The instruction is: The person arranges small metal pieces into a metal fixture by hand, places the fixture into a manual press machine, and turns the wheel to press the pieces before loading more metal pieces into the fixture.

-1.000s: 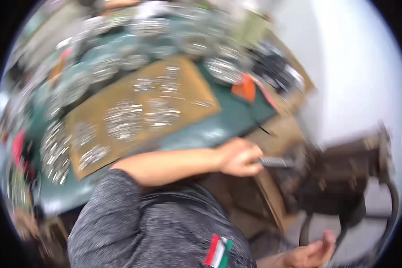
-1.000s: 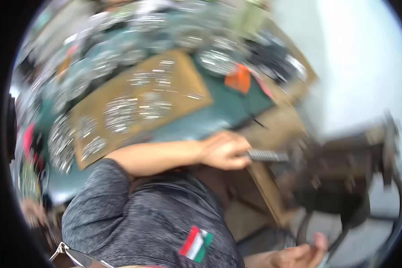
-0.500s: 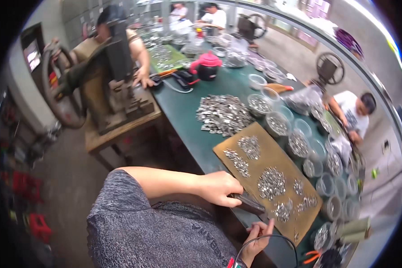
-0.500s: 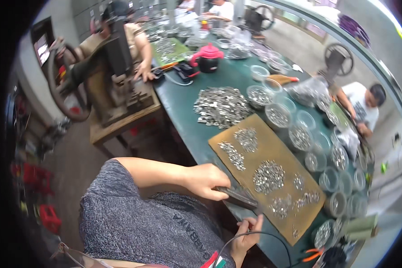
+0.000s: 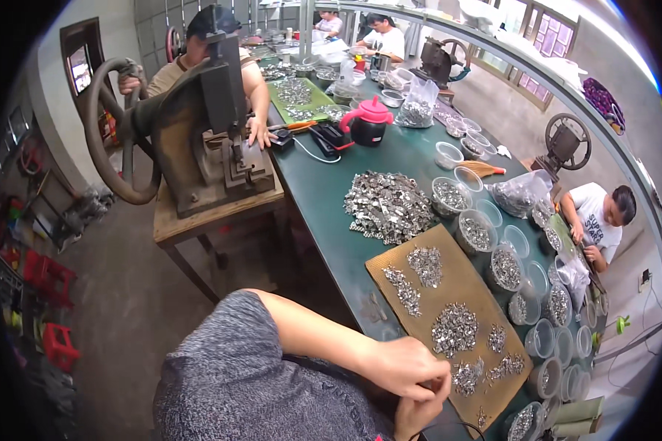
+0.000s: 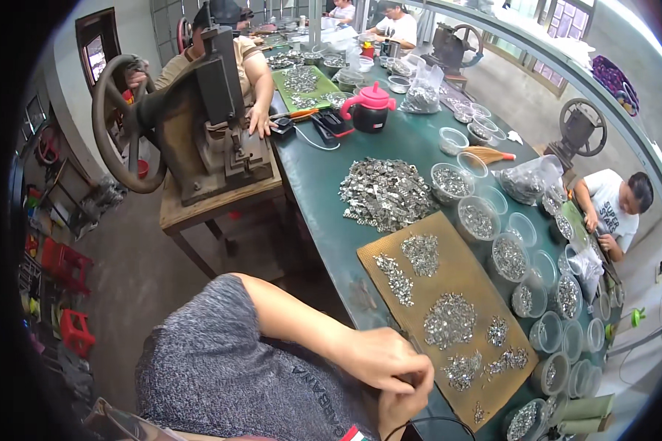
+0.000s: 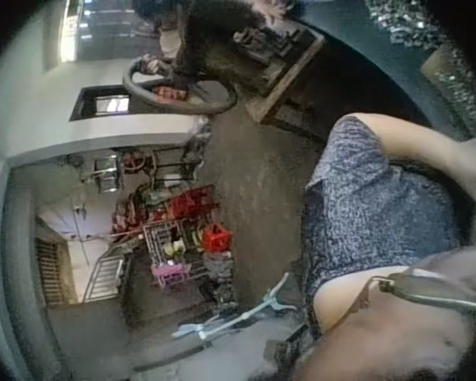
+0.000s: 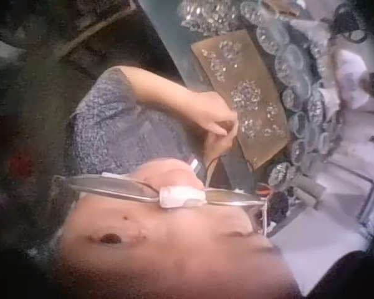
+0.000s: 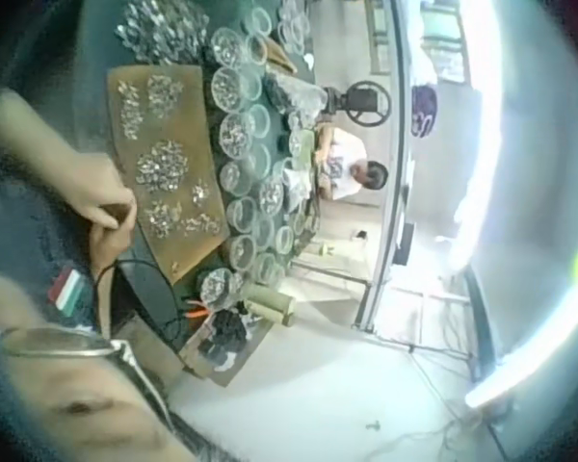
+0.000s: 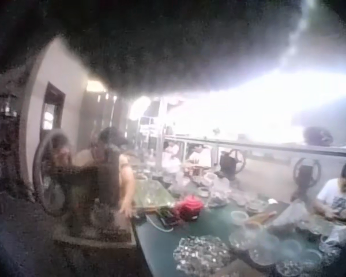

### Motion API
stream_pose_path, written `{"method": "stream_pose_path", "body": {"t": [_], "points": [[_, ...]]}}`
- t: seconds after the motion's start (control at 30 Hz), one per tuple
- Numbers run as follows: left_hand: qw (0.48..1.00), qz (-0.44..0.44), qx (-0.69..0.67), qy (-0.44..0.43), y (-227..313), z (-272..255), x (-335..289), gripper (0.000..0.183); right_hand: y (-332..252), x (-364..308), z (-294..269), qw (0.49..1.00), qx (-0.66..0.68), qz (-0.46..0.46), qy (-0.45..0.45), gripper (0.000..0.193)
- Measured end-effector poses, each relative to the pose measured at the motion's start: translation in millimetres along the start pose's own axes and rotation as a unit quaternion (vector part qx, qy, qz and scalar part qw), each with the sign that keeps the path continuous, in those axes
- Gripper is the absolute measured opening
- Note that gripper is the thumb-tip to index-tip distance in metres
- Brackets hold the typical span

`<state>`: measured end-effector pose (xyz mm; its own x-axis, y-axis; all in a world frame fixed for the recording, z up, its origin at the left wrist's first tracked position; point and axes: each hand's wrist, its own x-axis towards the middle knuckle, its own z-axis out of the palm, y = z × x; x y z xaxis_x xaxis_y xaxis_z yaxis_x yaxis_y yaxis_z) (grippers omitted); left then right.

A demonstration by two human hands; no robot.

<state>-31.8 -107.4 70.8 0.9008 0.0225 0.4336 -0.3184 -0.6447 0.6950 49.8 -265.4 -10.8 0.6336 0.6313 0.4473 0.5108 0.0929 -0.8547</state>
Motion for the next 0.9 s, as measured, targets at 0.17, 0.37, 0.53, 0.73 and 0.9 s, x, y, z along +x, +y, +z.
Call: {"method": "stream_pose_path", "body": {"t": [0.17,0.37,0.53,0.73,0.9], "points": [[0.997,0.044,-0.055,-0.041,-27.8,31.2,4.4,0.048,15.8,-26.5,-32.6,0.995,-0.011,0.072,0.075,0.039],[0.986,0.138,0.072,0.051,-81.7,23.5,-16.8,0.064,-7.5,-32.0,-52.7,0.949,-0.179,0.255,-0.048,0.057],[0.984,0.102,0.144,-0.026,-114.0,23.5,-26.9,0.061,-9.0,-28.1,-53.7,0.953,-0.201,0.221,-0.057,0.047],[0.984,0.107,0.144,-0.017,-105.7,25.5,-34.3,0.048,4.2,-32.4,-59.9,0.944,-0.322,0.063,-0.04,0.047],[0.99,0.088,0.105,-0.027,-106.1,28.1,-32.1,0.047,19.0,-32.6,-68.1,0.93,-0.361,0.009,-0.067,0.044]]}}
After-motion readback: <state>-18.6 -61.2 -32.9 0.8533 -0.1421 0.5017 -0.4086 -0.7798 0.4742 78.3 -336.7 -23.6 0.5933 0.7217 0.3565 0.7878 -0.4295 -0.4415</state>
